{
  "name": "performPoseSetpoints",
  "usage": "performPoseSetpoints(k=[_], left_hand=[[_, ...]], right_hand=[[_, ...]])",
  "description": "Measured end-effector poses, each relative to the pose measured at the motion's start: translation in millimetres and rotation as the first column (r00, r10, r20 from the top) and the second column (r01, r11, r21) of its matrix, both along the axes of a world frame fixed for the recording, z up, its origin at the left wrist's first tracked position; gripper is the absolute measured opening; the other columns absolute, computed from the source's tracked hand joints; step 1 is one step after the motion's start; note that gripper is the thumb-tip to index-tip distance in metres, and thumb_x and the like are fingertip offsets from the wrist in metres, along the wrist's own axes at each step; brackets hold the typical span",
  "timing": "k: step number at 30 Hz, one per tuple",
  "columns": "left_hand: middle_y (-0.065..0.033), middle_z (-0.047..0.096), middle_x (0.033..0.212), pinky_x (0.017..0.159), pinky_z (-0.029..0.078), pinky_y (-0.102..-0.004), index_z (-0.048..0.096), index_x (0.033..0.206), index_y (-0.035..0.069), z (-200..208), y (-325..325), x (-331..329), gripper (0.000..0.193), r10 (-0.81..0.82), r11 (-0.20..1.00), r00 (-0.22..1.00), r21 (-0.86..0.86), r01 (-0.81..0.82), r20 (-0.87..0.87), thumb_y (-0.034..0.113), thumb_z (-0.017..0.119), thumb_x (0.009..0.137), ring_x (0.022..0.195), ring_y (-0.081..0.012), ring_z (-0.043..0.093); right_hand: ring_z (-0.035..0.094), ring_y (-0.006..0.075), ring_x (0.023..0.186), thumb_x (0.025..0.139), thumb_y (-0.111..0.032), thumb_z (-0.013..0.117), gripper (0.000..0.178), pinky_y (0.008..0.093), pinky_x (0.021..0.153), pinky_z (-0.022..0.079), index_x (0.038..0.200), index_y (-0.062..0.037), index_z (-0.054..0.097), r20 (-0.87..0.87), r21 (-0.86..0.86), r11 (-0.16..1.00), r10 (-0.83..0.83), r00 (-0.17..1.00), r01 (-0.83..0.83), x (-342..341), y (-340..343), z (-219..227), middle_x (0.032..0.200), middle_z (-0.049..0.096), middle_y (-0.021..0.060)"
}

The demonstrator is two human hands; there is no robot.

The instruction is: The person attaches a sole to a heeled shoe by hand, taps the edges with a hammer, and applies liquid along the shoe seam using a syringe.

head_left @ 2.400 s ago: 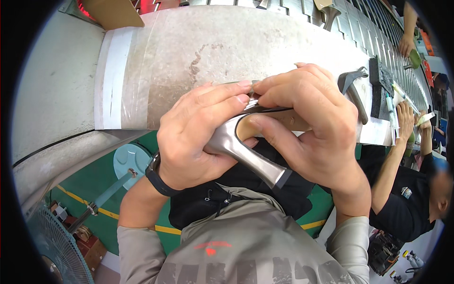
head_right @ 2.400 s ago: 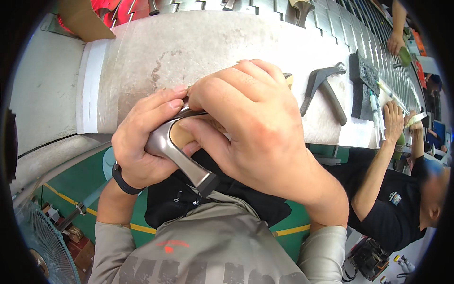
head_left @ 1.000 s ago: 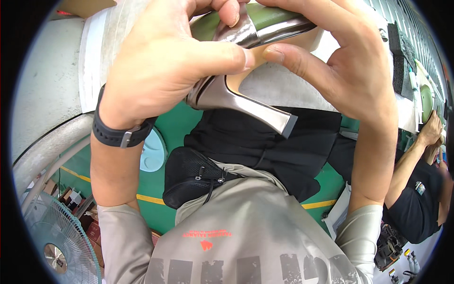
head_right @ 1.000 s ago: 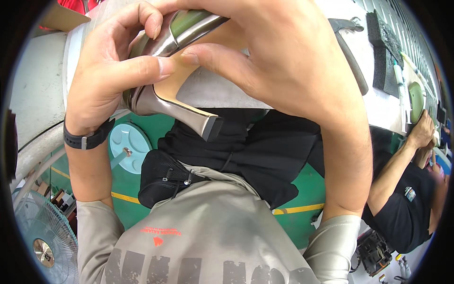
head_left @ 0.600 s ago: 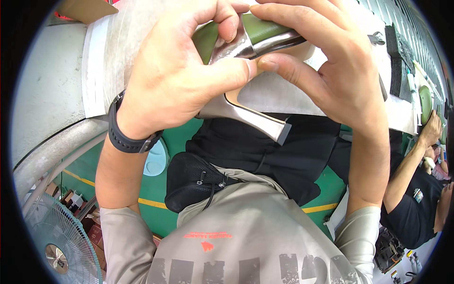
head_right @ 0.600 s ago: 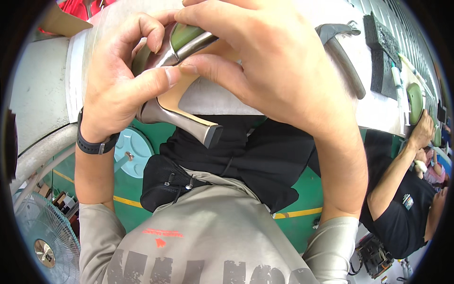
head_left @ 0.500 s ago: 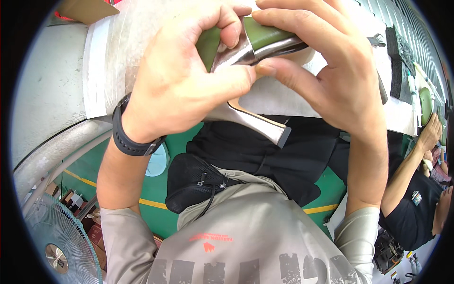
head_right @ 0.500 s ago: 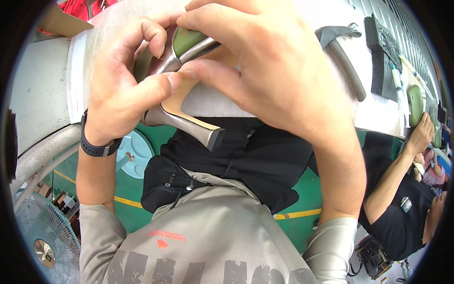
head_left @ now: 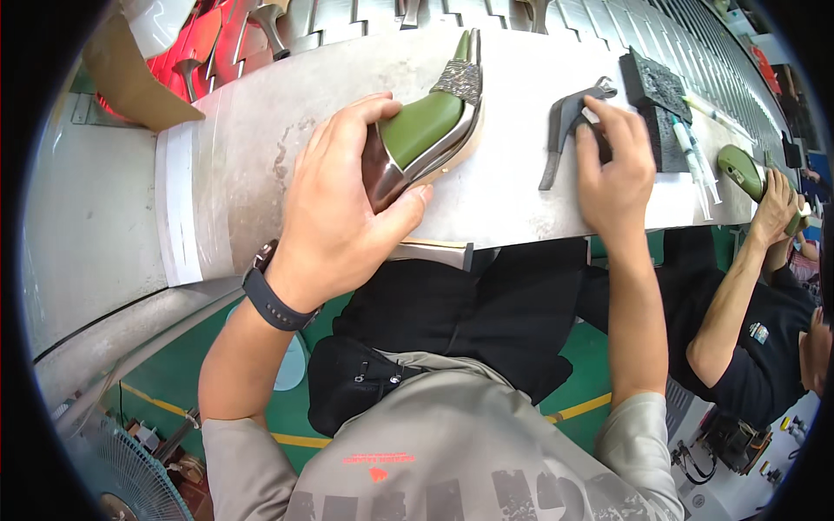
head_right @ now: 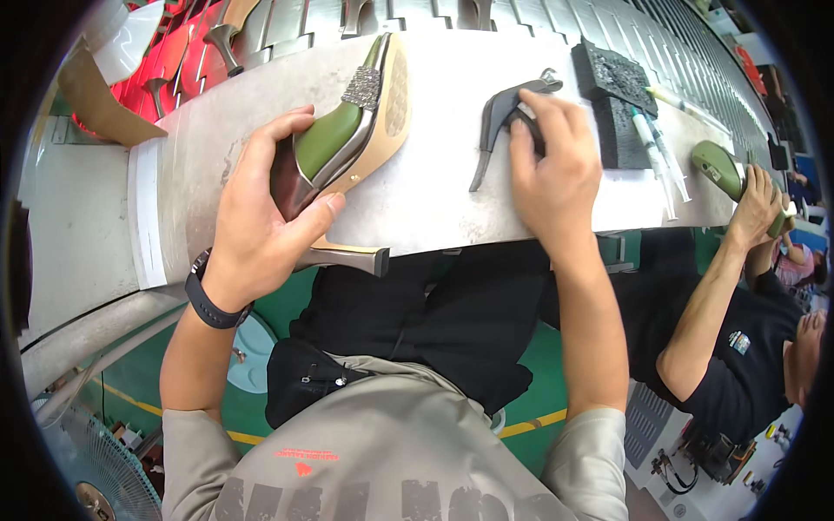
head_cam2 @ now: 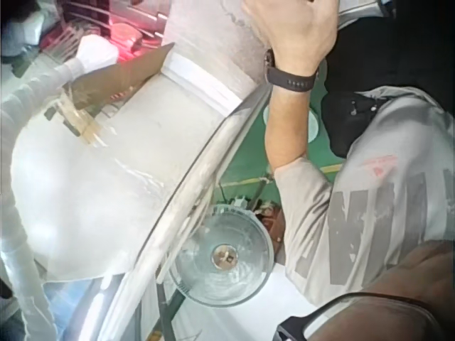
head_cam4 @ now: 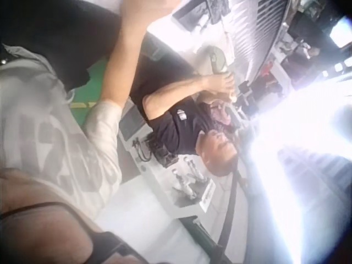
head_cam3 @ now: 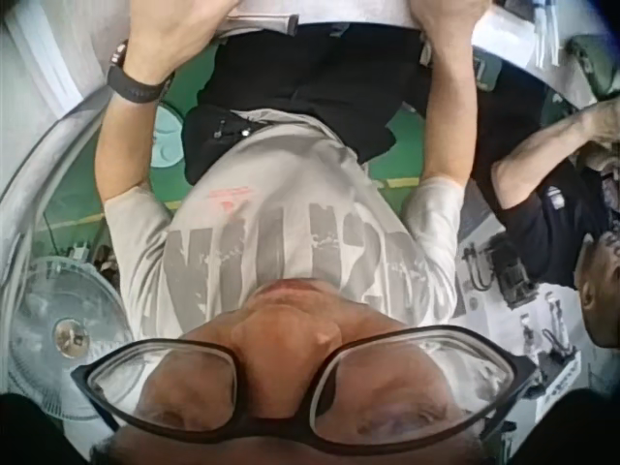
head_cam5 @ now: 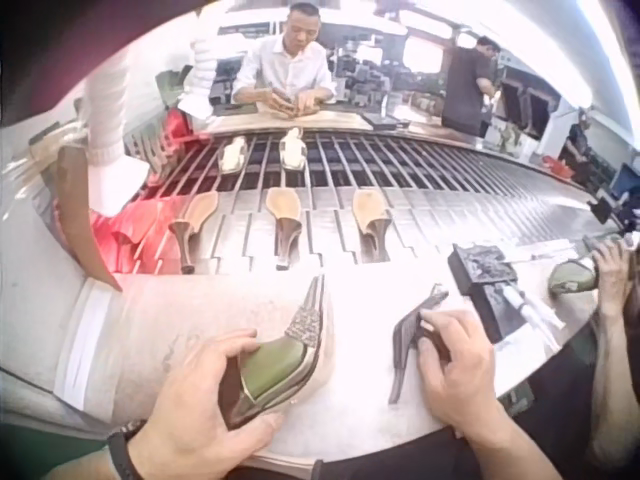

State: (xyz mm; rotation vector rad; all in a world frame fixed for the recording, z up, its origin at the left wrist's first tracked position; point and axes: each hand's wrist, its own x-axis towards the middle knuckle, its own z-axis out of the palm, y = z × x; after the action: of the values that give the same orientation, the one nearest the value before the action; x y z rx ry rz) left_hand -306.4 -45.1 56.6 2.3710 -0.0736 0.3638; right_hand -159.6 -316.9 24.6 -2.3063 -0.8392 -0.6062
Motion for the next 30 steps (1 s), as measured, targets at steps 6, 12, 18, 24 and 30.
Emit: performPoseSetpoints(k=[6, 12, 18, 24, 30], left_hand=[[-0.0239, 0.064, 0.133, 0.103, 0.05, -0.0389, 0.05, 0.145, -0.006, 10.2, 0.3, 21.3, 0.079, -0.047, 0.992, 0.999, 0.116, 0.049, -0.023, 0.025, 0.085, 0.083, 0.121, -0.0348, 0.065], [-0.0277, 0.063, 0.134, 0.103, 0.05, -0.0422, 0.039, 0.155, -0.005, 20.4, -7.8, 41.5, 0.099, -0.099, 0.992, 0.994, 0.074, 0.103, -0.051, 0.027, 0.089, 0.076, 0.121, -0.0409, 0.065], [-0.0281, 0.064, 0.129, 0.103, 0.049, -0.0444, 0.034, 0.159, -0.003, 26.3, -7.1, 45.1, 0.11, -0.144, 0.985, 0.977, 0.076, 0.157, -0.156, 0.021, 0.09, 0.068, 0.118, -0.0447, 0.064], [-0.0245, 0.066, 0.12, 0.097, 0.05, -0.0451, 0.033, 0.161, -0.002, 23.1, -2.0, 46.7, 0.113, -0.142, 0.985, 0.976, 0.074, 0.156, -0.165, 0.018, 0.089, 0.064, 0.107, -0.0422, 0.065], [-0.0234, 0.066, 0.121, 0.096, 0.049, -0.0449, 0.032, 0.161, -0.003, 25.3, 2.1, 47.5, 0.116, -0.158, 0.982, 0.975, 0.078, 0.172, -0.159, 0.017, 0.09, 0.063, 0.107, -0.0416, 0.064]], right_hand=[[0.064, 0.0364, 0.094, 0.078, 0.006, 0.062, 0.052, 0.0484, 0.089, 0.052, 0.129, -0.0028, 0.067, 0.111, -0.225, 0.973, -0.02, 0.994, 0.044, -7.3, 4.9, 6.5, 0.111, 0.066, 0.0177], [0.071, 0.0263, 0.091, 0.085, -0.002, 0.072, 0.034, 0.0353, 0.082, 0.056, 0.118, -0.0012, 0.071, -0.343, 0.04, 0.994, 0.112, 0.933, -0.105, -17.6, 14.3, 34.6, 0.1, 0.073, 0.0153], [0.073, 0.0154, 0.092, 0.097, -0.021, 0.07, 0.03, 0.0295, 0.085, 0.059, 0.114, 0.0021, 0.073, -0.578, 0.768, 0.638, 0.651, 0.493, 0.058, -4.5, 26.2, 63.5, 0.1, 0.077, 0.01], [0.075, 0.0238, 0.102, 0.099, -0.023, 0.063, 0.031, 0.0361, 0.088, 0.063, 0.115, 0.0034, 0.068, -0.699, 0.594, 0.8, 0.565, 0.438, -0.086, 33.2, 62.9, 76.4, 0.111, 0.076, 0.019], [0.075, 0.0251, 0.1, 0.09, -0.018, 0.069, 0.032, 0.0381, 0.094, 0.059, 0.108, 0.0084, 0.067, -0.704, 0.607, 0.781, 0.615, 0.355, -0.148, 21.1, 58.3, 86.2, 0.108, 0.076, 0.0241]])
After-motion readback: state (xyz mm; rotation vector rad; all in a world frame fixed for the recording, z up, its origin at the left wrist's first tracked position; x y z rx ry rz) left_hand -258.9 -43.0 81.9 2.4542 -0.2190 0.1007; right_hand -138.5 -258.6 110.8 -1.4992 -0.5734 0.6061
